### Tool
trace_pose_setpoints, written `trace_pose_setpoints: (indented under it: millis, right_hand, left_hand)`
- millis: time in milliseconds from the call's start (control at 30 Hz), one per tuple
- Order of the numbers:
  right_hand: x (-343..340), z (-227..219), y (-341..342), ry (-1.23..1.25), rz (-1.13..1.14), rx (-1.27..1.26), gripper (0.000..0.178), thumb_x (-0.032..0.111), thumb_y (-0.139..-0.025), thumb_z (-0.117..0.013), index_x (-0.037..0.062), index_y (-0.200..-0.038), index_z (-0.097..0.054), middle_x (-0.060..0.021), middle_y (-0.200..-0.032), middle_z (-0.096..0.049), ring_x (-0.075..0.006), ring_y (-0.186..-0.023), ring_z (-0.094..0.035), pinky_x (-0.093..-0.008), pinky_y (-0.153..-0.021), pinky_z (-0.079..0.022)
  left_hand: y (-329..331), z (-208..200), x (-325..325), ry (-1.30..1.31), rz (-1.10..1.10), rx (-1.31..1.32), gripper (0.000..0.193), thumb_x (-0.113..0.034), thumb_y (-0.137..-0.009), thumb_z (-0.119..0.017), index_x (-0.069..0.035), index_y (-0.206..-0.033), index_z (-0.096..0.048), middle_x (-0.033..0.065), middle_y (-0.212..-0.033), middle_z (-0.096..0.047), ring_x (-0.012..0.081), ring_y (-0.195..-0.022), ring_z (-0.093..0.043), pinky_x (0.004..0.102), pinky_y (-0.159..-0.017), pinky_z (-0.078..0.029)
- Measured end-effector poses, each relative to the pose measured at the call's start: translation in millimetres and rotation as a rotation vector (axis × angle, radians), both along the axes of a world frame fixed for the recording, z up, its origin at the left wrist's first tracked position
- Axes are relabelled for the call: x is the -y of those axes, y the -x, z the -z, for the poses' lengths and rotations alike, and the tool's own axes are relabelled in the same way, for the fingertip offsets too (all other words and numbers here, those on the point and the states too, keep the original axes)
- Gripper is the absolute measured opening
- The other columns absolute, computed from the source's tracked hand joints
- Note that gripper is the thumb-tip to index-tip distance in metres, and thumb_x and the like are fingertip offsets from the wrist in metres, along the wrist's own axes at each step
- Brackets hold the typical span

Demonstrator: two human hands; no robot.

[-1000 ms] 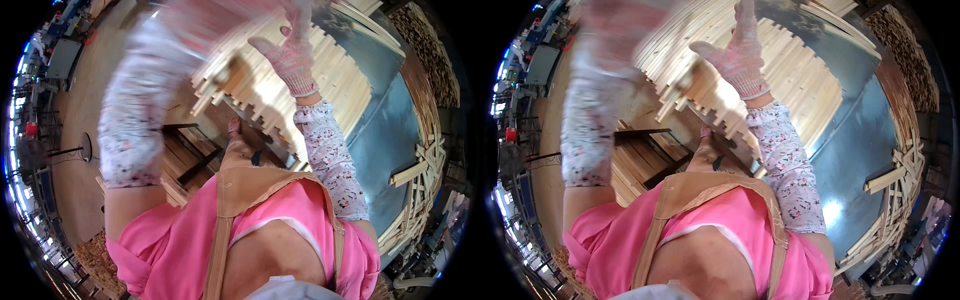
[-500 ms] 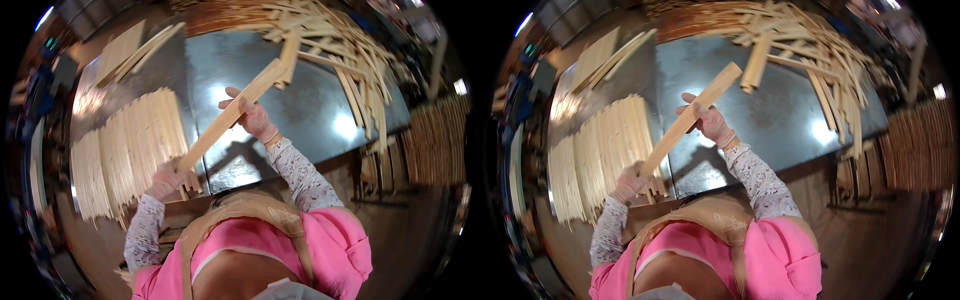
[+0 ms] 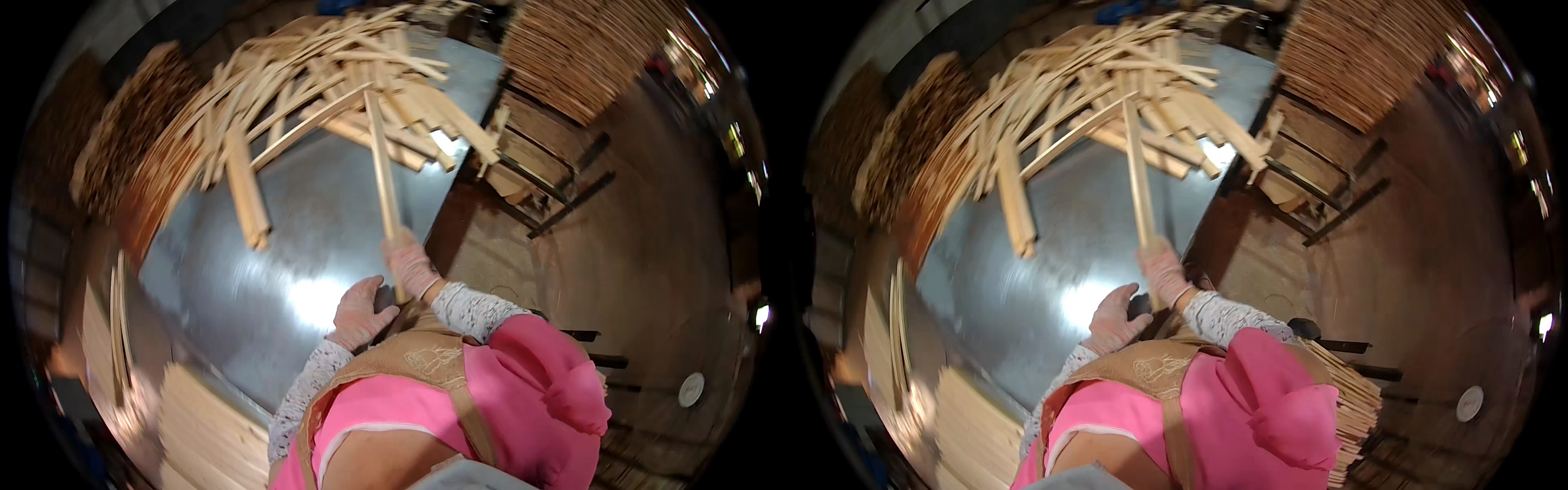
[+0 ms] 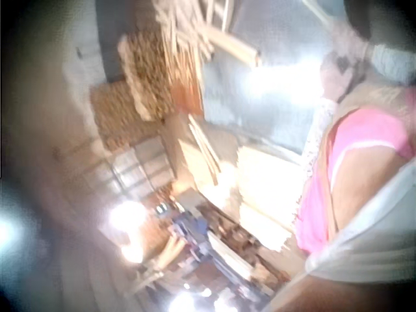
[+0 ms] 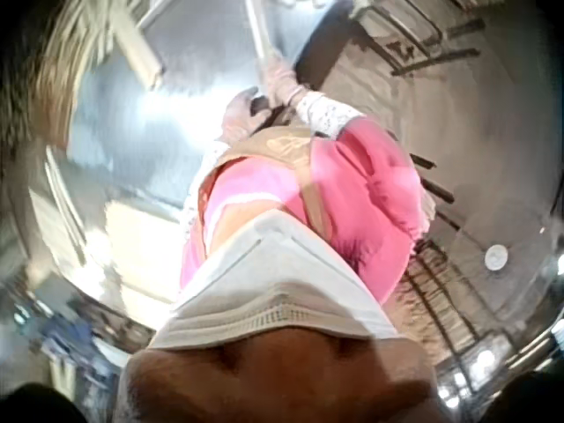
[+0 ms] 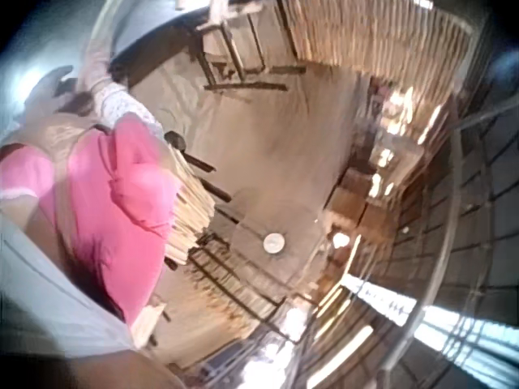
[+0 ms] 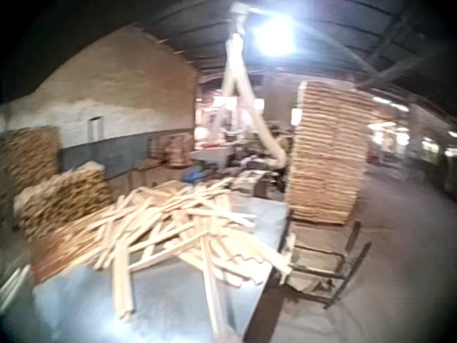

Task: The person gathers thin wooden slats from a pile on a metal table and arranges them into neat, aligned stacks. The person repeatedly picks up groups of slats, aligns them, and places them into a growing stack on the left side of the workspace.

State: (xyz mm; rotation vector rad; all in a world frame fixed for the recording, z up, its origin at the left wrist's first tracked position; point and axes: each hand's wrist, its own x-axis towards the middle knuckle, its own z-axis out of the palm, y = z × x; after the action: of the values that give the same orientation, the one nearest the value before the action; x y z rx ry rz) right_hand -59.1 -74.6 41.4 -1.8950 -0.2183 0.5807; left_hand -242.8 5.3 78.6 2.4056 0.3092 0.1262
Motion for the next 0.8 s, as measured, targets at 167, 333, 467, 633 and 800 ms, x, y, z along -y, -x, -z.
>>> trace_pose_setpoints:
  millis: [167, 333, 467, 633, 800]
  right_hand:
    - [110.9, 63.7, -300.1, -0.047, 0.426, 0.217, 0.067, 0.042, -0.092, -0.077, 0.0028, -0.143, -0.058, -0.0265, -0.127, -0.069, -0.0393, -0.117, -0.067, -0.0441, -0.102, -0.053]
    - [236.7, 175.1, -525.2, 0.304, 0.769, 0.214, 0.068, 0.046, -0.094, -0.072, -0.0037, -0.140, -0.064, -0.0383, -0.131, -0.067, -0.0519, -0.126, -0.064, -0.0509, -0.106, -0.052]
    - [209.8, 238.5, -625.8, 0.455, 0.668, 0.111, 0.061, 0.052, -0.093, -0.067, 0.0061, -0.133, -0.071, -0.0344, -0.121, -0.072, -0.0511, -0.121, -0.067, -0.0548, -0.103, -0.052]
    - [238.9, 371.7, -735.2, 1.263, 0.053, 0.542, 0.028, 0.032, -0.101, -0.061, 0.0111, -0.112, -0.076, -0.0182, -0.107, -0.077, -0.0358, -0.103, -0.074, -0.0464, -0.087, -0.059]
    - [210.3, 383.9, -720.2, 0.268, -0.082, 0.058, 0.037, 0.020, -0.108, -0.052, 0.0074, -0.142, -0.061, -0.0184, -0.139, -0.065, -0.0311, -0.126, -0.064, -0.0418, -0.104, -0.052]
  left_hand:
    - [-146.9, 87.5, -0.2, -0.230, -0.047, 0.018, 0.075, -0.045, -0.083, -0.081, -0.003, -0.141, -0.058, 0.0227, -0.141, -0.054, 0.0433, -0.137, -0.047, 0.0552, -0.120, -0.034]
    - [-264.6, 94.7, -17.7, -0.385, -0.017, -0.074, 0.068, -0.050, -0.085, -0.075, -0.005, -0.133, -0.061, 0.0207, -0.132, -0.053, 0.0446, -0.126, -0.049, 0.0632, -0.113, -0.033]
    - [-288.0, 113.3, -29.6, -0.436, -0.086, 0.015, 0.064, -0.043, -0.083, -0.074, -0.005, -0.133, -0.060, 0.0240, -0.136, -0.053, 0.0471, -0.130, -0.048, 0.0647, -0.113, -0.035]
    - [-349.2, 107.2, -34.8, -0.440, -0.117, -0.064, 0.063, -0.039, -0.080, -0.075, -0.002, -0.130, -0.061, 0.0264, -0.136, -0.055, 0.0510, -0.126, -0.051, 0.0665, -0.109, -0.040]
    - [-367.9, 70.9, -33.9, -0.298, -0.262, -0.162, 0.056, -0.035, -0.079, -0.078, -0.002, -0.122, -0.065, 0.0227, -0.128, -0.060, 0.0482, -0.125, -0.056, 0.0597, -0.110, -0.047]
